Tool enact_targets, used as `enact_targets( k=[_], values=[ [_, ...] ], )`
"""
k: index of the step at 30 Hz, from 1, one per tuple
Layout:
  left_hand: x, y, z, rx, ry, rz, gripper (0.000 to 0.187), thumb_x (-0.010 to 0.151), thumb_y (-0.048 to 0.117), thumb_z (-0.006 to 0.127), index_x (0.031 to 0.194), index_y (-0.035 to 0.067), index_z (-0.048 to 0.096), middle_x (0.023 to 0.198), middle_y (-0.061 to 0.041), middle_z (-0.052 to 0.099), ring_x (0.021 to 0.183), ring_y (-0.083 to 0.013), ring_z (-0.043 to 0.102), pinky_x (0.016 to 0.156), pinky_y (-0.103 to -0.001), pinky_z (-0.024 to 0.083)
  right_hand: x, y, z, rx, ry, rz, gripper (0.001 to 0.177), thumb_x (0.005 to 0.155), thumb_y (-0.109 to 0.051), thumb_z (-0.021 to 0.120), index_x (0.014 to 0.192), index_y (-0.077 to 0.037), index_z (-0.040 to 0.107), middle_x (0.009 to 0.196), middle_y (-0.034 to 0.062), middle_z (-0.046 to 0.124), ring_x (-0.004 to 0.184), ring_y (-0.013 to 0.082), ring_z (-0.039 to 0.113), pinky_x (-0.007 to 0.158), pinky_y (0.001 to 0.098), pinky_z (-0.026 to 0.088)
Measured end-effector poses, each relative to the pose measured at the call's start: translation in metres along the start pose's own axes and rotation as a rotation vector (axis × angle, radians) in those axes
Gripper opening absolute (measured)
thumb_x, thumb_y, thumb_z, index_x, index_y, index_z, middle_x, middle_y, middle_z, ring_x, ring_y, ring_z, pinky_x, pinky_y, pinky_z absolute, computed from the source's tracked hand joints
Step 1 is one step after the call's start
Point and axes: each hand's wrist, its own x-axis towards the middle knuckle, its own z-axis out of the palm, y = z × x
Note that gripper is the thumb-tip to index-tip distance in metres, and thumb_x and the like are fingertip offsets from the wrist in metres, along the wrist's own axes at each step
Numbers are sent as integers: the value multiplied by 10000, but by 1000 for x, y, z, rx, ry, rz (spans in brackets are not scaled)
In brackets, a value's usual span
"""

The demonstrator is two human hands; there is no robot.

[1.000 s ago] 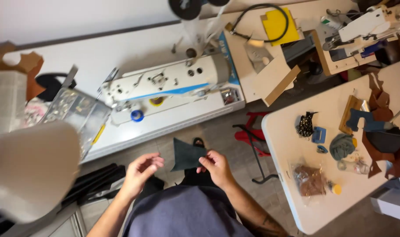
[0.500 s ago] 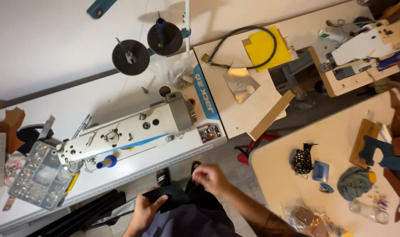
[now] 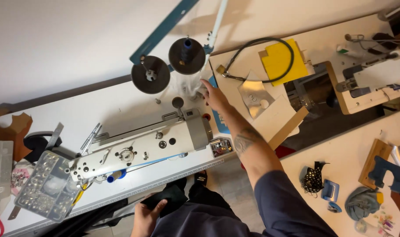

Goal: Sewing a black leather pouch and trimming excess material with scissors in a workshop

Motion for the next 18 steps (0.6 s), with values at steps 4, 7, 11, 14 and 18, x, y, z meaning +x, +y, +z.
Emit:
enact_targets(
  k=[4, 7, 11, 14, 18],
  values=[
    [13, -22, -20, 44, 109, -129, 278, 767, 185, 875, 968, -5, 838, 839, -89, 836, 840, -157, 728, 751, -322, 583, 59, 60, 28, -187, 146, -199, 360, 1009, -145, 576, 1368, -178, 567, 1092, 149, 710, 940, 340, 677, 701, 487, 506],
    [14, -31, -28, -84, 118, -100, 214, 778, 107, 867, 922, -44, 821, 775, -101, 781, 767, -179, 692, 697, -332, 552, 43, 69, 31, -199, 430, -443, 130, 897, -46, 598, 797, -127, 576, 733, 55, 636, 659, 269, 591, 532, 405, 407],
    [22, -21, -24, -23, 66, -131, 211, 789, 139, 860, 928, -17, 826, 789, -86, 801, 762, -170, 714, 697, -311, 570, 33, 43, 20, -373, 332, -374, 533, 924, -66, 708, 1417, -141, 522, 1024, 101, 758, 840, 309, 723, 608, 438, 575],
    [29, -1, -18, 4, -18, -24, 177, 806, 138, 842, 926, 9, 825, 833, -49, 802, 793, -141, 707, 732, -293, 572, 48, 37, 18, -419, 270, -372, 635, 920, -66, 696, 1504, -191, 482, 886, 62, 692, 733, 277, 649, 565, 428, 512],
    [33, 9, -16, 74, -10, 14, 227, 788, 154, 855, 988, 49, 833, 811, -5, 821, 786, -85, 689, 735, -264, 581, 46, 58, 23, -358, 402, -569, 122, 961, -87, 601, 849, -128, 627, 769, 50, 665, 633, 264, 611, 518, 415, 438]
  ],
)
